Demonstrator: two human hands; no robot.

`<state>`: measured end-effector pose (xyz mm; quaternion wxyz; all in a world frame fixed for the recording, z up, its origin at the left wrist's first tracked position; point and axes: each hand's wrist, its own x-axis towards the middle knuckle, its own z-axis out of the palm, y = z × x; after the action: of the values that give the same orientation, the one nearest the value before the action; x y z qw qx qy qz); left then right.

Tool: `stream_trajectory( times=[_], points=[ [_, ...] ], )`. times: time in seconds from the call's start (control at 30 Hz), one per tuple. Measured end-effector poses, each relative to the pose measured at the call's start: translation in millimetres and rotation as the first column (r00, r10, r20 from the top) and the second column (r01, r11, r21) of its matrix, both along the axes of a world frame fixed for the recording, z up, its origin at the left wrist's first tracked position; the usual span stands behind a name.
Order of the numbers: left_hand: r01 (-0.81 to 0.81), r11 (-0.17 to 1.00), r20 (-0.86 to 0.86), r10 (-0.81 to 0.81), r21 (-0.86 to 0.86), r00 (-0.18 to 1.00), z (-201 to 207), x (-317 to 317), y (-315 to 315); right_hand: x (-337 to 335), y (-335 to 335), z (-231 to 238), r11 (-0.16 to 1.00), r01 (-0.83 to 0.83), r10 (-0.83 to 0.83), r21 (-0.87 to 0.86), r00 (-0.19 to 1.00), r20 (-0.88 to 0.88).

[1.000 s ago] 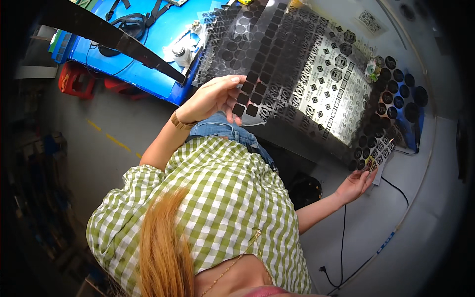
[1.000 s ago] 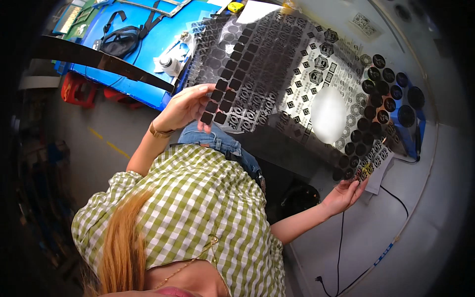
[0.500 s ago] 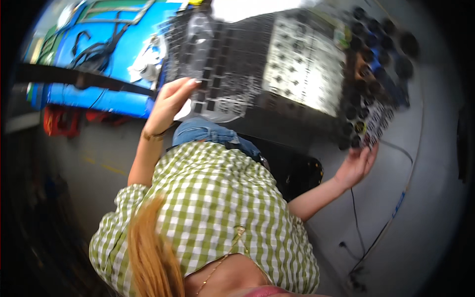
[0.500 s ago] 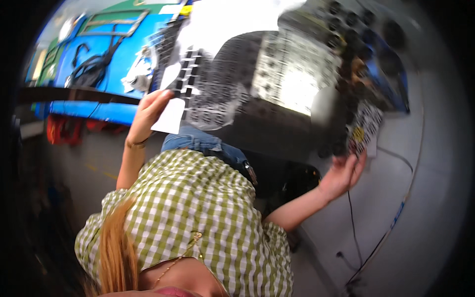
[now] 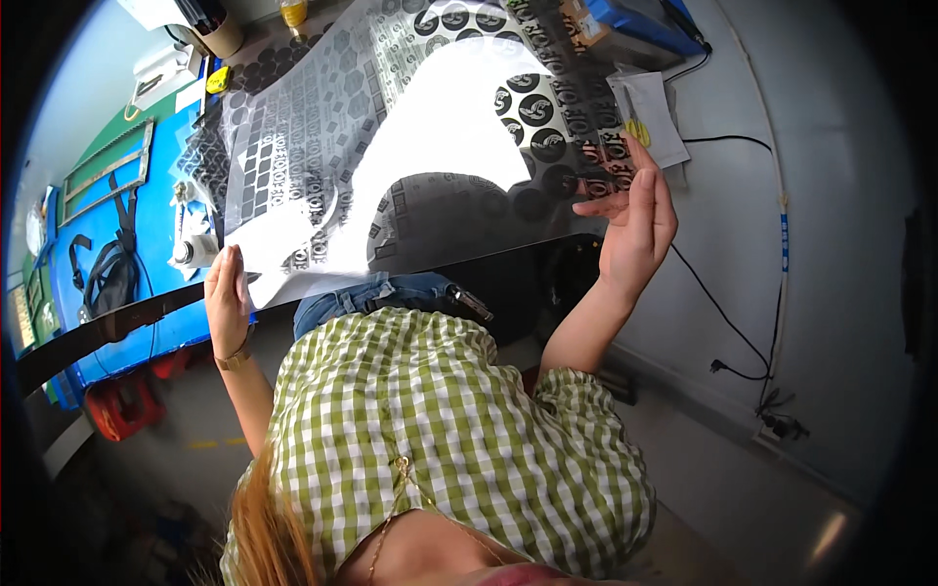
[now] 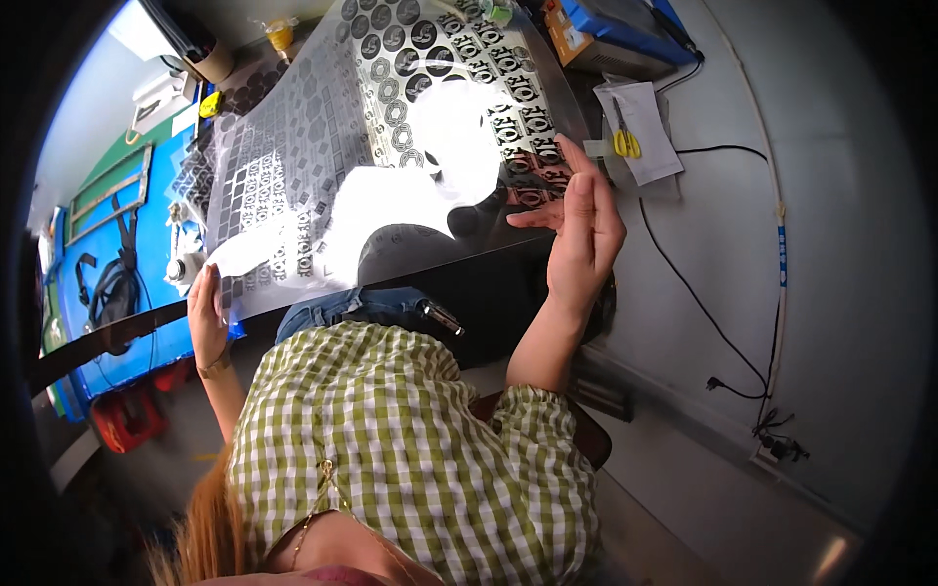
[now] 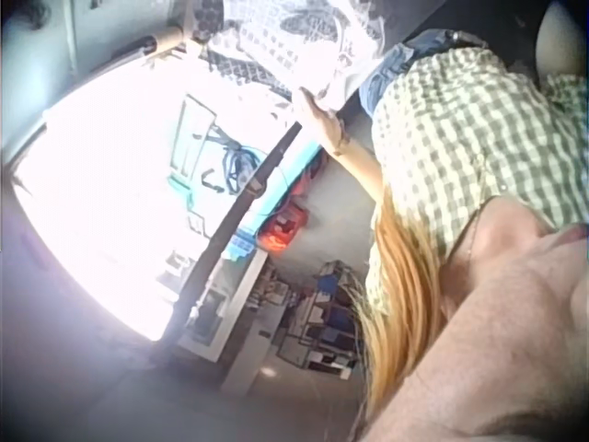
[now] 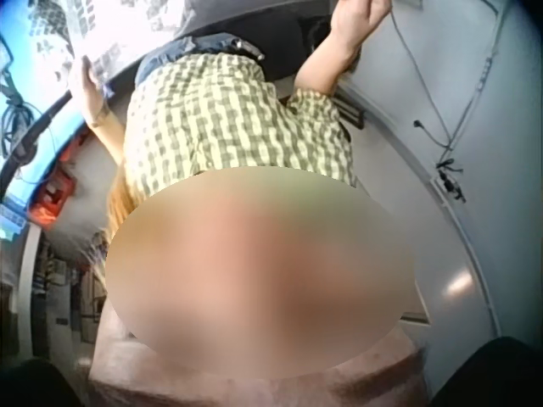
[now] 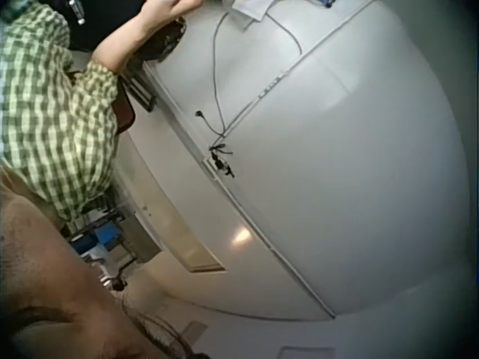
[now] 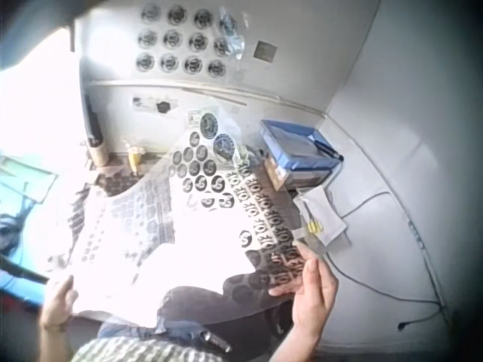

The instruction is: The recorder is inspecting and comparing circular metal components on a light table using transparent master sheets.

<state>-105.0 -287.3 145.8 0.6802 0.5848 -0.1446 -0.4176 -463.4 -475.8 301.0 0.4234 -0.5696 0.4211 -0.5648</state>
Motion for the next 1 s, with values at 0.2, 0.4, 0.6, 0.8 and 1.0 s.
stream_trajectory(
  times=[0.2,0.4,0.6,0.8,1.0],
  points=[
    [0.148,0.986,0.671,-0.057,-0.08,0.739,-1.6,3.0,4.0,3.0,0.0,4.6,1.0,-0.02,0.02,-0.001,1.0,-0.013],
    [-0.006,0.999,0.064,0.004,0.037,0.998,35.5,-9.1,-6.6,-1.5,-0.8,0.7,0.995,-0.102,0.101,0.008,0.992,0.081],
    [-0.06,0.998,0.095,0.061,-0.017,0.994,9.6,4.2,3.0,0.5,1.1,4.2,0.996,-0.08,0.083,-0.033,0.993,0.088],
    [0.038,0.994,-0.073,-0.045,-0.104,0.996,-0.7,21.5,8.6,-0.7,2.1,5.1,0.996,-0.074,0.078,-0.057,0.993,0.085],
    [0.041,0.996,-0.03,-0.044,-0.078,0.999,-6.0,24.5,9.4,0.2,4.3,6.6,0.994,-0.089,0.093,-0.062,0.993,0.075]
  ],
)
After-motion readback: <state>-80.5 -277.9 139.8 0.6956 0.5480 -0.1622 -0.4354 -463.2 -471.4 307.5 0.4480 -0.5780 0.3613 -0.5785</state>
